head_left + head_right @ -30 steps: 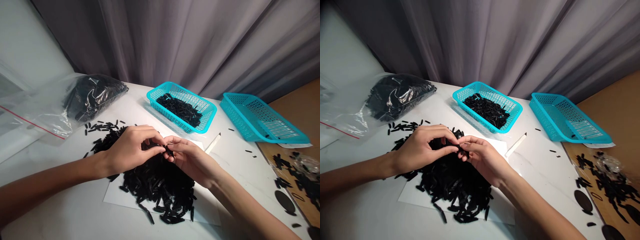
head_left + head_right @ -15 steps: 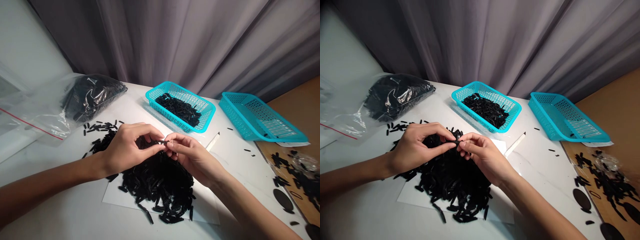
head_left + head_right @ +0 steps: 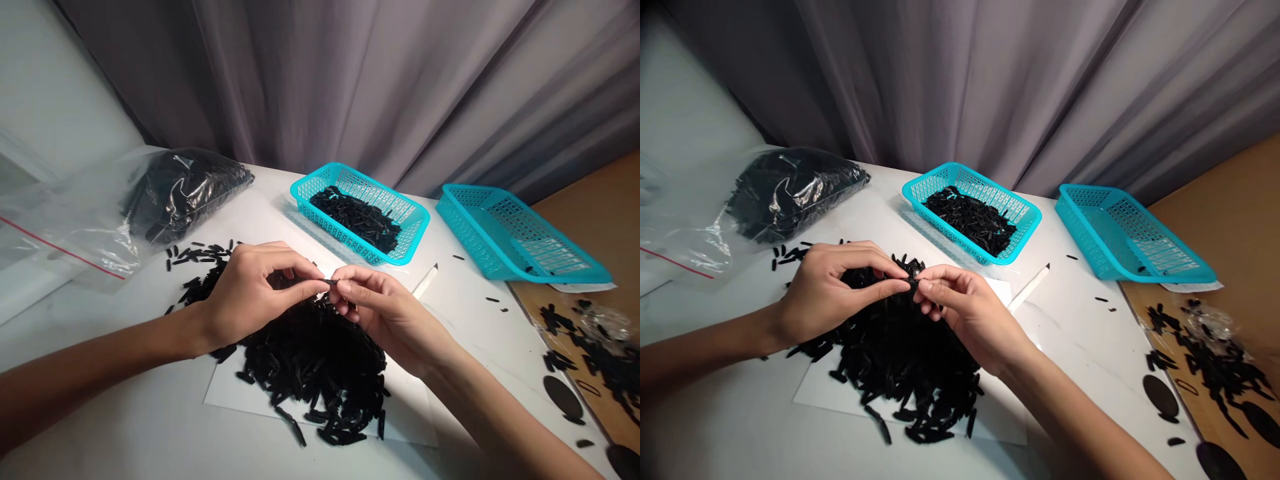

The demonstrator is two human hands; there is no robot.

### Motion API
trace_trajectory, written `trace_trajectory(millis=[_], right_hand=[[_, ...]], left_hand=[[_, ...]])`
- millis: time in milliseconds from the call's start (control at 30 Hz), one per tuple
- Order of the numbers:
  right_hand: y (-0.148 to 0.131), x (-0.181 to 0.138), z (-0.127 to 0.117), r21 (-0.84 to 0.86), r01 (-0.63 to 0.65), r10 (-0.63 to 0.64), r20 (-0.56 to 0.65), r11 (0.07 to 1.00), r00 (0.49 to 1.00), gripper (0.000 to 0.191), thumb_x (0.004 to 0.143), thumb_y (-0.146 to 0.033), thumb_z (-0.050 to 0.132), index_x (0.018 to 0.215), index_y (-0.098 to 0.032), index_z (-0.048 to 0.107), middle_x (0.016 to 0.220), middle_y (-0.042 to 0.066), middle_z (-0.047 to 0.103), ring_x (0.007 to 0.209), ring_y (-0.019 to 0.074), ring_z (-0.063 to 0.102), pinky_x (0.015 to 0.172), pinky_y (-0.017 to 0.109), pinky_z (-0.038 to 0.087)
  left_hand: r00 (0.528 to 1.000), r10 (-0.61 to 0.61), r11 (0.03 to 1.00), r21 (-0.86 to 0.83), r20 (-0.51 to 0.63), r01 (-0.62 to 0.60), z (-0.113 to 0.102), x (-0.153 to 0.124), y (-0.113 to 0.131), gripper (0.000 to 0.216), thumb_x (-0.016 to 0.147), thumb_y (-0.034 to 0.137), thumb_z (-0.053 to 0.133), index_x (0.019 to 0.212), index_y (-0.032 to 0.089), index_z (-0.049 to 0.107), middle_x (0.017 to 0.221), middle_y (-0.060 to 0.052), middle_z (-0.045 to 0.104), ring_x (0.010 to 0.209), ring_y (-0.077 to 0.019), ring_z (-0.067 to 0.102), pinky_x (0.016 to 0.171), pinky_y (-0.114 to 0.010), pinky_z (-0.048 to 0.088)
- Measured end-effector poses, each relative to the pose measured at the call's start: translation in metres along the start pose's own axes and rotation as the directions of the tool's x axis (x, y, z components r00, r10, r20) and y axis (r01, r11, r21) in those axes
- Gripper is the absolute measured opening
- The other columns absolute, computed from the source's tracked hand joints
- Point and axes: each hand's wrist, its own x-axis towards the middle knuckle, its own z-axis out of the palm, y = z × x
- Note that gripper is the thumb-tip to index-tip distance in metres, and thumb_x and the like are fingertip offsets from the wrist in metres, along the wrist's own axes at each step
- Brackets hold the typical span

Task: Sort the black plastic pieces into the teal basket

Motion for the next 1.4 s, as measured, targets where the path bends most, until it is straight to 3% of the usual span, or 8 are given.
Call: trace_trajectory(millis=[267,800,900,967,1033,1133,1233,1400], right_hand=[[-0.002,-0.001,0.003,0.105,-0.092,0.091,0.007,0.990,0.996,0.008,0.084,-0.018,0.077,0.081,-0.012,0.074,0.076,0.002,0.065,0.062,0.0030,0.054,0.056,0.010,0.043],[0.000,0.000,-0.001,0.013,0.005,-0.004,-0.012,1.000,1.000,0.008,0.083,-0.019,0.079,0.086,-0.013,0.075,0.073,0.000,0.066,0.064,0.0037,0.057,0.056,0.009,0.046],[-0.016,0.006,-0.016,0.128,0.156,-0.127,-0.208,0.980,0.970,0.005,0.082,-0.014,0.078,0.086,-0.013,0.075,0.074,0.000,0.066,0.064,0.0039,0.059,0.060,0.008,0.051],[-0.029,0.010,-0.028,0.244,0.294,-0.180,-0.400,0.924,0.899,0.008,0.086,-0.009,0.071,0.091,-0.015,0.075,0.076,0.000,0.067,0.066,0.0032,0.060,0.063,0.006,0.052],[-0.036,0.013,-0.036,0.280,0.352,-0.188,-0.479,0.893,0.858,0.015,0.091,-0.007,0.063,0.099,-0.015,0.074,0.076,0.000,0.066,0.066,0.0030,0.061,0.064,0.005,0.053],[-0.028,0.012,-0.031,0.236,0.253,-0.146,-0.394,0.938,0.908,0.018,0.091,-0.012,0.065,0.107,-0.013,0.072,0.077,0.001,0.066,0.064,0.0040,0.061,0.065,0.007,0.054],[-0.010,0.009,-0.015,0.132,0.056,-0.035,-0.159,0.990,0.987,0.028,0.086,-0.018,0.074,0.114,-0.016,0.069,0.075,-0.001,0.066,0.061,0.0045,0.057,0.060,0.010,0.051],[0.000,0.004,-0.003,-0.129,-0.075,0.091,0.128,0.989,0.988,0.041,0.088,-0.031,0.075,0.125,-0.022,0.061,0.074,0.000,0.067,0.059,0.0072,0.049,0.054,0.016,0.037]], left_hand=[[0.999,0.043,0.999,-0.010,-0.022,-0.044,0.001,-0.001,-0.001,0.006,0.079,0.022,0.081,0.079,0.017,0.076,0.073,0.003,0.074,0.067,-0.0076,0.066,0.066,-0.018,0.052],[0.993,0.104,0.994,-0.009,-0.051,-0.105,0.001,-0.002,-0.001,0.008,0.079,0.016,0.080,0.085,0.016,0.076,0.077,0.001,0.075,0.069,-0.0084,0.065,0.067,-0.019,0.053],[0.997,0.071,0.997,0.017,-0.041,-0.071,0.002,0.000,-0.001,0.023,0.076,0.022,0.084,0.096,0.016,0.075,0.082,0.001,0.075,0.069,-0.0081,0.064,0.067,-0.018,0.053],[0.998,0.053,0.998,0.021,-0.025,-0.053,0.002,0.000,-0.001,0.027,0.075,0.025,0.084,0.098,0.016,0.073,0.085,0.000,0.076,0.069,-0.0084,0.063,0.066,-0.018,0.052],[0.998,0.067,0.997,0.031,-0.006,-0.067,0.003,0.001,-0.002,0.023,0.077,0.025,0.083,0.095,0.016,0.072,0.085,0.000,0.075,0.069,-0.0088,0.062,0.065,-0.019,0.052],[0.991,0.134,0.988,0.071,0.022,-0.135,0.003,0.000,-0.005,0.020,0.081,0.027,0.080,0.097,0.017,0.072,0.088,-0.001,0.074,0.074,-0.0106,0.063,0.069,-0.022,0.052],[0.984,0.163,0.983,0.077,0.072,-0.168,0.005,-0.002,-0.008,0.025,0.085,0.024,0.075,0.109,0.017,0.070,0.100,-0.004,0.074,0.087,-0.0131,0.065,0.081,-0.026,0.054],[0.965,0.185,0.983,-0.032,0.187,-0.182,0.005,-0.003,-0.012,0.016,0.093,0.017,0.064,0.106,0.019,0.073,0.104,-0.005,0.072,0.097,-0.0145,0.067,0.088,-0.028,0.055]])
